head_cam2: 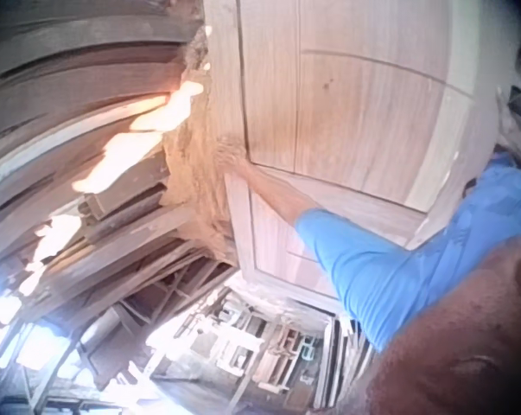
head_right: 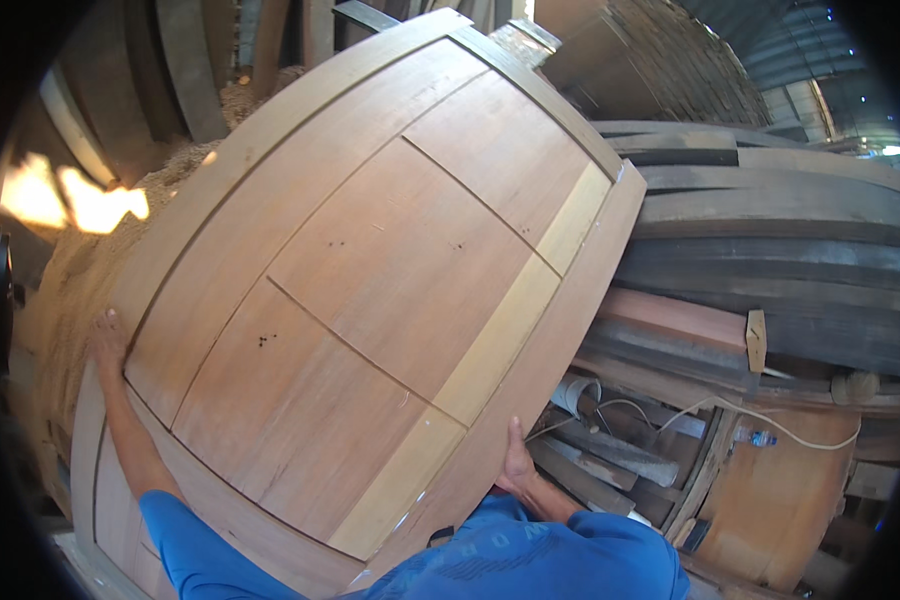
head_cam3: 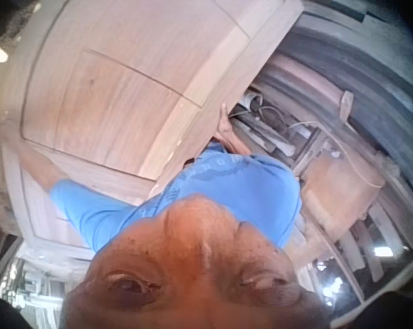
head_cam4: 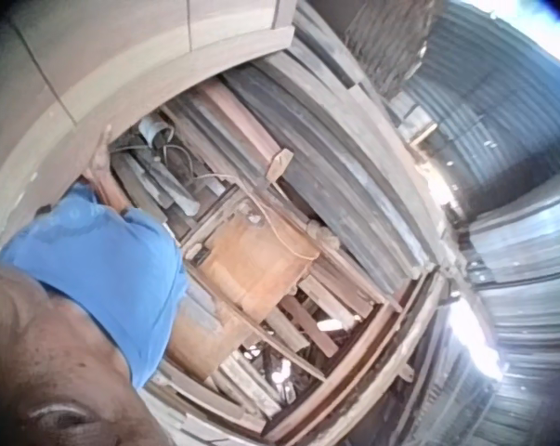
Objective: The person assembles a wooden door by fitting a long wooden strip into a groove on the door frame. They use a mallet to tap the strip into place, ensuring a tight fit. The person repeatedly checks the alignment and taps the strip along its length.
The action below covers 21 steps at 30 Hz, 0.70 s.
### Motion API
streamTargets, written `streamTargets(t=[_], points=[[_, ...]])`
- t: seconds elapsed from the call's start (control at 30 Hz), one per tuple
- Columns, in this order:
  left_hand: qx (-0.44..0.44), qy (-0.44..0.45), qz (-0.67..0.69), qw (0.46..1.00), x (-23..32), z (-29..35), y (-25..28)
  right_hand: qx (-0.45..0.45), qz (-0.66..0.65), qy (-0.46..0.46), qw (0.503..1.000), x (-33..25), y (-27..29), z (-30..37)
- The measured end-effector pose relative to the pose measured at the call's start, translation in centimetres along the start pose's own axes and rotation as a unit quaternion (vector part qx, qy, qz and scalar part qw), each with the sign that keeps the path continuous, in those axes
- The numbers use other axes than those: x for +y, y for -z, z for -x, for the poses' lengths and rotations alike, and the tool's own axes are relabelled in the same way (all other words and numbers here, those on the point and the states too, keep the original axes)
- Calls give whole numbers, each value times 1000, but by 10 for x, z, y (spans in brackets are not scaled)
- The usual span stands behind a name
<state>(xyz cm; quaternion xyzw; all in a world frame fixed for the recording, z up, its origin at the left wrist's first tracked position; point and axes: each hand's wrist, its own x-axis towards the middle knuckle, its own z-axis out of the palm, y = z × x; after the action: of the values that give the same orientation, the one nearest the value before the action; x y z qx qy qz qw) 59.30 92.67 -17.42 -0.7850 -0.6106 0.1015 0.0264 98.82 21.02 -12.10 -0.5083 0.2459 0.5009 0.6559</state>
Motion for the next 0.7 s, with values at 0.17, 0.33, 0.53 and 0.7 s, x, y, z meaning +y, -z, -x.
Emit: streamTargets(t=[0.17, 0.33, 0.53, 0.7], points=[[91, 5, 3, 996, 44, 84, -8, -35, 1, -62, 997, -11, 7, 11], [139, 62, 199, 968, 59, 242, 2, -93, 26, -133, 986, -34, 13, 14], [75, 444, 160, 878, 62, 614, -32, -160, 66, -232, 957, -53, 10, 10], [-201, 812, 48, 546, 62, 840, -71, -197, 44, -284, 937, -35, 29, 2]])
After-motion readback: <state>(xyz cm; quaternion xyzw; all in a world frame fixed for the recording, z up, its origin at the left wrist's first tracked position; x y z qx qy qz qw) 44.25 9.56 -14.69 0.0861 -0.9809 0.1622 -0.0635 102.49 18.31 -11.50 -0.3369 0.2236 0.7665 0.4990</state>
